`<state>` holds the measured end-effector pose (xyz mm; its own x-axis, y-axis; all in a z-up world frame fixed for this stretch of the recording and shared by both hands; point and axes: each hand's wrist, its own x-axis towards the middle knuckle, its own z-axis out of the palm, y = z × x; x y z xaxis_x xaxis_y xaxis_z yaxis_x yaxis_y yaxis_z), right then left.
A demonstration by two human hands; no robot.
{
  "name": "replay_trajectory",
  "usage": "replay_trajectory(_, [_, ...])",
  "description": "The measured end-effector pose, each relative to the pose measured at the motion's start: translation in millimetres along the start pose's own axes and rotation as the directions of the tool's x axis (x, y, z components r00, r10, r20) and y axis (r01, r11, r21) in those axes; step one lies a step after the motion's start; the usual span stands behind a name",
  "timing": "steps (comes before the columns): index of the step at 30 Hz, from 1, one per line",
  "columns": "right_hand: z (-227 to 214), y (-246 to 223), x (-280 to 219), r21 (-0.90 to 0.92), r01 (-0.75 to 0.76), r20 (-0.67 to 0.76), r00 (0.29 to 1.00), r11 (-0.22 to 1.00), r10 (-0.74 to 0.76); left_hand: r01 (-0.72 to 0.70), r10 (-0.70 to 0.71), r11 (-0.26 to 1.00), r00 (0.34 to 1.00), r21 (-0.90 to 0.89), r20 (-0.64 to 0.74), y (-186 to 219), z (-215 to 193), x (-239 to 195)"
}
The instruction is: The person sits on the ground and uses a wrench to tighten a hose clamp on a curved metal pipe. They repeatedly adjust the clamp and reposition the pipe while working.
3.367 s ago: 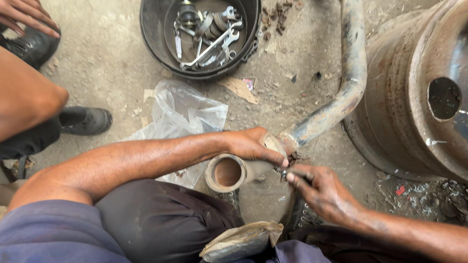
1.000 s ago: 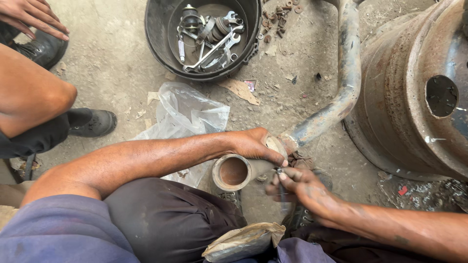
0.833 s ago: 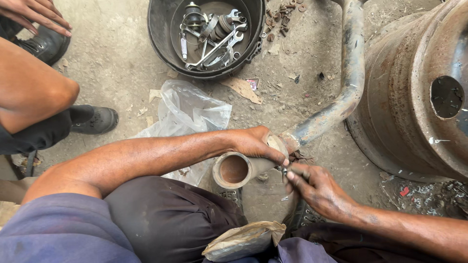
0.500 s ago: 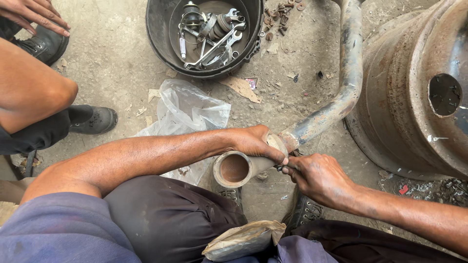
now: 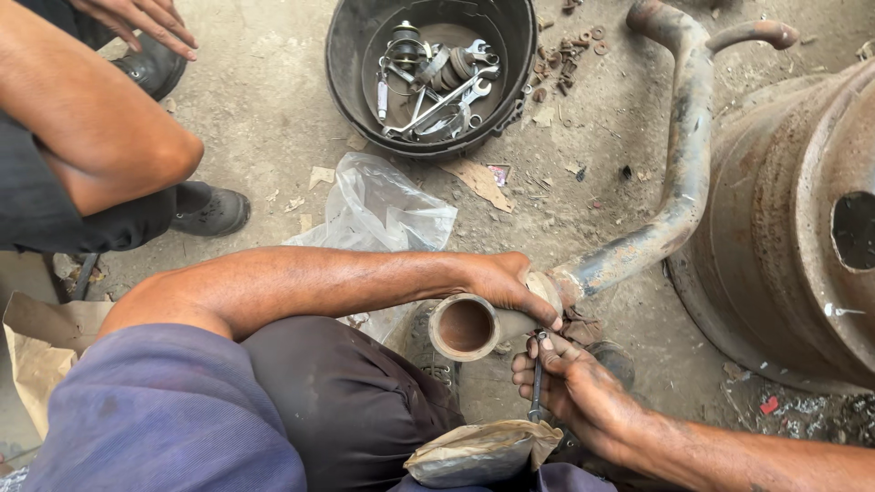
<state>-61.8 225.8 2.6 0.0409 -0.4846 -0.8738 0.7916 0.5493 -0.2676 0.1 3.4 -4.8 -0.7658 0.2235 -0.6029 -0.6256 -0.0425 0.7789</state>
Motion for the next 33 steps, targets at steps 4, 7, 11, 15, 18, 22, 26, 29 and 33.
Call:
replay_trajectory(4, [-13, -4, 4, -0.348, 0.124, 0.024, 0.992, 0.929, -0.123, 0.023, -0.023, 0.999, 1.0, -0.032, 0.001, 0, -1, -2])
replay_trajectory(7, [-24, -15, 4, -0.581, 0.292, 0.177, 0.956, 0.759, -0.233, 0.043, -0.043, 0.998, 0.999, 0.048, -0.002, 2, -1, 0])
replay_trajectory(11, [-27, -27, 1, -0.555, 0.292, 0.237, 0.953, 0.779, -0.188, -0.007, 0.008, 0.999, 1.0, -0.038, 0.028, 2, 1, 0])
replay_trajectory(15, [-21, -29, -5, -0.555, 0.124, 0.094, 0.992, 0.823, -0.086, 0.021, -0.021, 1.0, 1.0, -0.008, 0.019, 0, 1, 3])
replay_trajectory(18, [-20, -28, -8, -0.804, 0.233, 0.223, 0.971, 0.547, -0.085, 0.022, -0.021, 1.0, 0.999, -0.015, 0.03, 0, 1, 3])
replay_trajectory(22, [-32, -39, -2, -0.652, 0.174, 0.057, 0.982, 0.738, -0.181, 0.005, 0.0, 0.995, 0.999, -0.103, 0.043, 1, 1, -2])
replay_trajectory(26, [-54, -67, 2, -0.194, 0.355, -0.124, 0.916, 0.915, -0.382, 0.015, -0.009, 0.993, 0.999, -0.118, 0.053, 6, 0, -6])
replay_trajectory(29, [-59, -86, 0, -0.05, 0.42, -0.234, 0.877, 0.906, -0.42, 0.025, -0.024, 0.998, 0.999, -0.057, 0.024, 8, 0, -8])
replay_trajectory(33, [-50, -116, 14, -0.054, 0.387, -0.391, 0.84, 0.92, -0.376, 0.008, -0.007, 0.999, 1.0, -0.044, 0.026, 11, 2, -5])
